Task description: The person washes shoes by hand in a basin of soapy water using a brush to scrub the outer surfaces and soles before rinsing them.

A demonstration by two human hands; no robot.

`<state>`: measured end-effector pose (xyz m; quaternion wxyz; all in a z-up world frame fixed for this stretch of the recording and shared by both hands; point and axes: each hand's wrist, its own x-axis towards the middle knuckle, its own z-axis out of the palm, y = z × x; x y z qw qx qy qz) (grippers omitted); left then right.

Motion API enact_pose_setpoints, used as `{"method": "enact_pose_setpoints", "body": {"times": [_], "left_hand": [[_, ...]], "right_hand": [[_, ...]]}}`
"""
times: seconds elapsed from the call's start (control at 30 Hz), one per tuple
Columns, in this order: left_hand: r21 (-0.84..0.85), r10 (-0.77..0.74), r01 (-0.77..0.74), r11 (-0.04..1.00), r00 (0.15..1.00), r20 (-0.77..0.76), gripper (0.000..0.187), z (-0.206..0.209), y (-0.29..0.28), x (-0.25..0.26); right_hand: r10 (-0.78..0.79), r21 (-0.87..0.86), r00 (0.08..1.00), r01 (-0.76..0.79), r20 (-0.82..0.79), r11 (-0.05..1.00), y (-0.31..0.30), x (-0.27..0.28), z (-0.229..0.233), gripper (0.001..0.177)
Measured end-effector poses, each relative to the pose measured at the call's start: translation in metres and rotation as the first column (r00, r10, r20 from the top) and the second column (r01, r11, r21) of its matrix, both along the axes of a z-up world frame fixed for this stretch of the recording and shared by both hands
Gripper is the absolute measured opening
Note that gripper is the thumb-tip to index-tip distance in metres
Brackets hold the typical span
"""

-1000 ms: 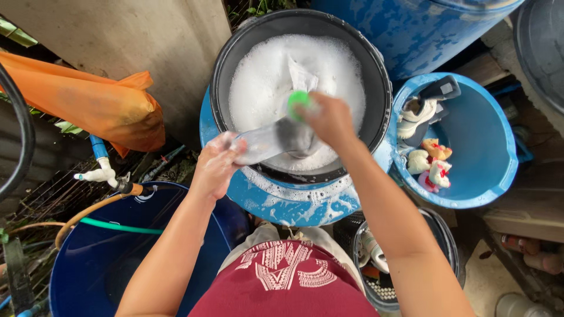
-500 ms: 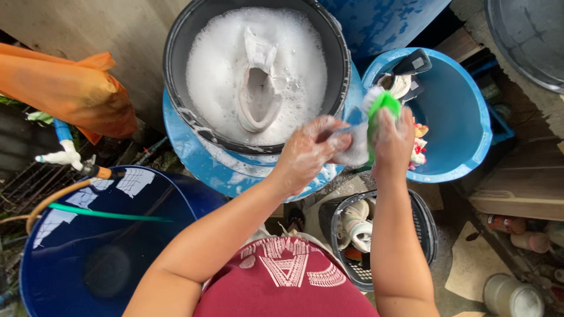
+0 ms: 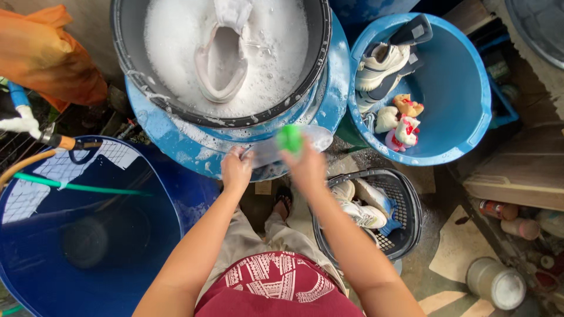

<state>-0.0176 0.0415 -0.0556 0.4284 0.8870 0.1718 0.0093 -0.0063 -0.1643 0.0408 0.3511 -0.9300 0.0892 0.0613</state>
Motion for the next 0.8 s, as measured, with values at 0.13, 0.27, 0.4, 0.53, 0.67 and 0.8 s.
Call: {"method": "enact_pose_setpoints", "body": {"times": [0.13, 0.27, 0.4, 0.53, 0.67, 0.8], "left_hand": [[0.578, -0.254, 0.108, 0.809, 0.95, 0.179, 0.04, 0.008, 0.017, -0.003], [0.459, -0.306, 0.26, 0.85, 0.952, 0.027, 0.028, 0.029, 0.021, -0.003], [0.477, -0.346, 0.238, 0.846, 0.926, 0.152, 0.022, 0.028, 0.029, -0.009], [0.587, -0.409, 0.266, 0.764, 0.904, 0.122, 0.027, 0.022, 0.039, -0.007], [0.495, -0.411, 0.279, 0.823, 0.894, 0.18, 0.02, 0.021, 0.043, -0.004], [0.444, -0.41, 0.28, 0.851, 0.883, 0.228, 0.024, 0.023, 0.045, -0.001]], "right_hand": [[0.253, -0.09, 0.961, -0.244, 0.112, 0.966, 0.073, -0.006, -0.016, 0.065], [-0.14, -0.222, 0.967, 0.091, -0.214, 0.971, -0.022, 0.047, -0.001, 0.058], [-0.163, -0.162, 0.985, 0.171, 0.06, 0.972, -0.021, 0.047, 0.002, 0.05], [0.261, -0.126, 0.961, -0.25, 0.086, 0.96, 0.071, -0.01, -0.002, 0.061], [-0.08, -0.199, 0.995, 0.067, -0.057, 0.978, -0.017, 0.048, -0.002, 0.055], [-0.034, -0.275, 0.994, 0.062, 0.104, 0.959, 0.039, 0.017, -0.013, 0.064]]}}
